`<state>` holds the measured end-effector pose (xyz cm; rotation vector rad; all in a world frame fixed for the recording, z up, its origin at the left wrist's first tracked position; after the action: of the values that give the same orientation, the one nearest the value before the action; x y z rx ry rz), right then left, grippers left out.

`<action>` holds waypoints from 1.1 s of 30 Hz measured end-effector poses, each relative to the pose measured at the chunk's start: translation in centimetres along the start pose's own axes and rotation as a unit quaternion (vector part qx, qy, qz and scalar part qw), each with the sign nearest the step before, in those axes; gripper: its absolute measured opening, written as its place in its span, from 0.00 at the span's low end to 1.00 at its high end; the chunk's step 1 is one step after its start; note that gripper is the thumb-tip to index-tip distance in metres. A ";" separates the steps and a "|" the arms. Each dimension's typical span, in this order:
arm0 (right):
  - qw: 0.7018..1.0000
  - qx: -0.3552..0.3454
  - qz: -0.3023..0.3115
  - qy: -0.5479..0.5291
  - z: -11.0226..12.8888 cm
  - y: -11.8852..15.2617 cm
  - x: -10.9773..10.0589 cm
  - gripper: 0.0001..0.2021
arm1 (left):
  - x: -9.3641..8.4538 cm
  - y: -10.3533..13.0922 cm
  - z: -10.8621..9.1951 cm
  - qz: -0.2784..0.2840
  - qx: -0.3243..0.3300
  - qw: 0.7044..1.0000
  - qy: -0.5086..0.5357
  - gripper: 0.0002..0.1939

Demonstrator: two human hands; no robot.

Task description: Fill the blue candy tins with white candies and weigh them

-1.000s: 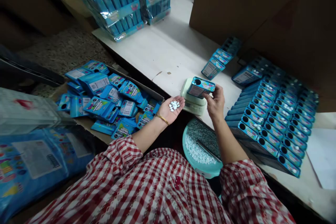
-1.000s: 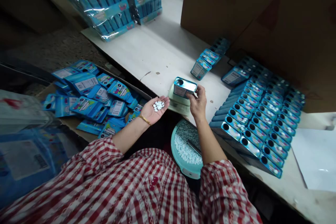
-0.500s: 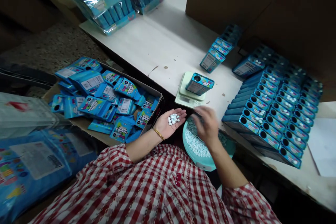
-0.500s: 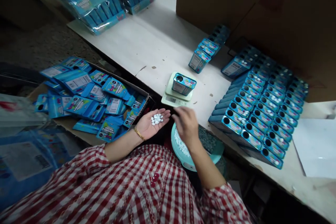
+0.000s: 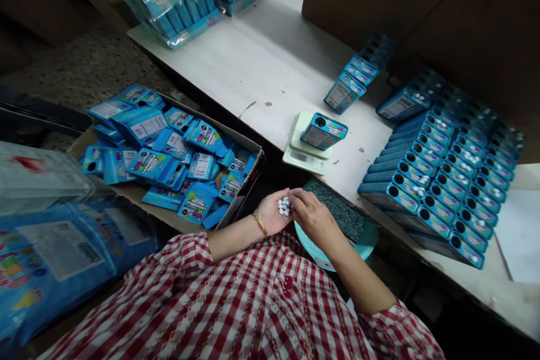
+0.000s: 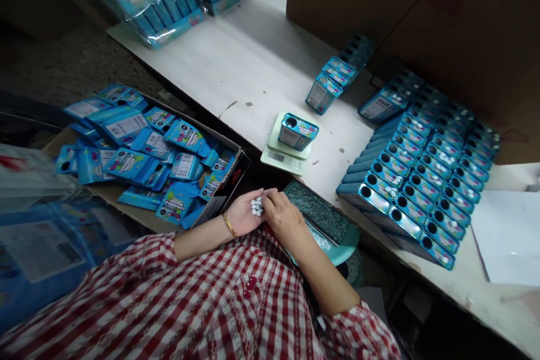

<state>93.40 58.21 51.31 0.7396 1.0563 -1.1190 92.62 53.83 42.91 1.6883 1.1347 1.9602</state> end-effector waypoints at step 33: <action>0.895 0.181 -0.375 -0.162 -15.3 -5.9 -9.4 0.16 | 2.8 0.0 -5.4 -0.001 0.041 0.998 0.056 0.14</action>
<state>82.57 73.32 54.87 0.3922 0.8628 -2.0705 86.89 53.84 44.91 1.6330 1.2720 2.0563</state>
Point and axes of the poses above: each hand's wrist, its own y-axis away from the middle knuckle, its own x-axis out of the palm, z = x × y, the point moved 8 cm from there along -y, towards the middle knuckle, and after that the axes turned 3 degrees about -y, right-handed, at the moved point
